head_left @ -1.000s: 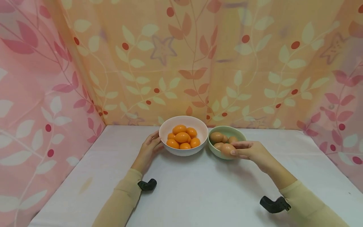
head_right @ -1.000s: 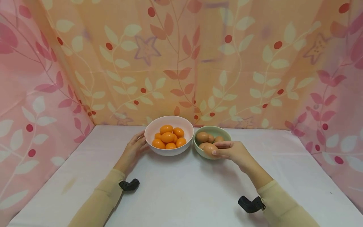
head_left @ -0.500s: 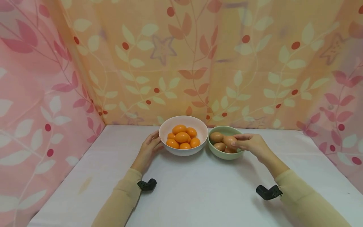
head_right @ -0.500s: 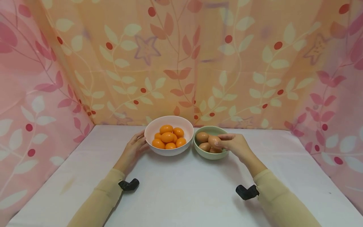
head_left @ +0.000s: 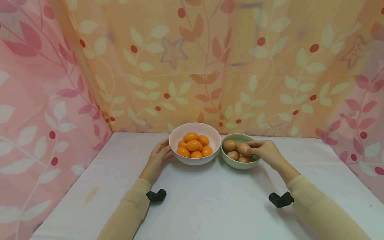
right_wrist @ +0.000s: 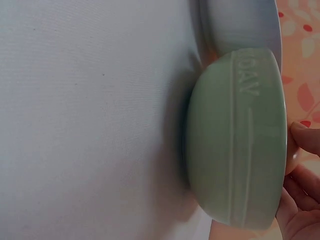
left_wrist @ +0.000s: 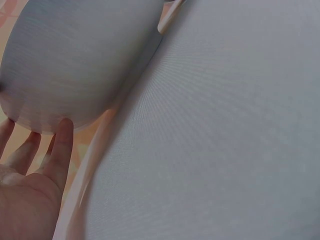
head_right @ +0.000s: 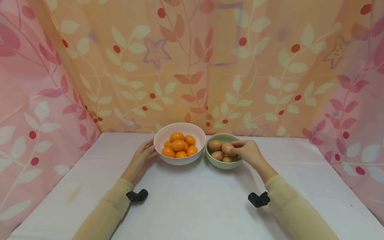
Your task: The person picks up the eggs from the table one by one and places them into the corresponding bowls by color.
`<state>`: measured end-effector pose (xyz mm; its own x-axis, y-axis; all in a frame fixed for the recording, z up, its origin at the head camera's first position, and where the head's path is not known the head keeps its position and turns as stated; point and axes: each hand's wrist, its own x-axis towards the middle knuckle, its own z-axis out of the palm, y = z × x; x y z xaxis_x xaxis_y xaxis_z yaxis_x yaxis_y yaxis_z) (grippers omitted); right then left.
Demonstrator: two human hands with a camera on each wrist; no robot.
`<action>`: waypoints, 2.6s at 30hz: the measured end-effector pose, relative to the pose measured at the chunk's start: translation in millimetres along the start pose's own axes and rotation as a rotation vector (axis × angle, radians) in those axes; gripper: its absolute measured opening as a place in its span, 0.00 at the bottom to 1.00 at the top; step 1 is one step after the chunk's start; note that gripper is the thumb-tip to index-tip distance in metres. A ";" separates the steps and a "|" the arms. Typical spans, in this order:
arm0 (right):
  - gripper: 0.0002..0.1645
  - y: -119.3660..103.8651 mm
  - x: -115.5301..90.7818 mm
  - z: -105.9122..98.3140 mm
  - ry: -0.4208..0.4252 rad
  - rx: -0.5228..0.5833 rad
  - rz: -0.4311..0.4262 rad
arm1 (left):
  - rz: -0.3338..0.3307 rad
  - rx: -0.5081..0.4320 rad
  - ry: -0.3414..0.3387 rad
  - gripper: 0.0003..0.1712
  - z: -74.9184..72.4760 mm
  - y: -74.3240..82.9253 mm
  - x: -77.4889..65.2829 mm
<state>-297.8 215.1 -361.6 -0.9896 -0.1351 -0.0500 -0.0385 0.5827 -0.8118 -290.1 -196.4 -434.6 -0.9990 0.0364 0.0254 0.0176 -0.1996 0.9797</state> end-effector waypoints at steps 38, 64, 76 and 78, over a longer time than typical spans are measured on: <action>0.34 -4.6 8.1 6.6 0.058 -0.095 0.034 | 0.019 0.007 -0.015 0.29 1.5 2.7 -0.4; 0.30 -3.3 3.6 5.5 0.093 -0.060 -0.010 | 0.026 0.006 -0.010 0.28 -1.0 -2.8 0.0; 0.28 -0.1 -3.0 -0.8 0.206 -0.002 -0.044 | 0.027 0.034 -0.014 0.29 -2.3 -4.6 -0.5; 0.29 -1.4 -3.1 -0.6 0.222 0.007 -0.052 | 0.029 0.029 -0.015 0.30 -2.8 -3.6 -0.3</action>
<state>-294.8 215.2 -359.9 -0.9925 0.0152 0.1209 -0.0904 0.5739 -0.8139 -290.0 -198.4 -438.7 -0.9974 0.0456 0.0566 0.0480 -0.1727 0.9838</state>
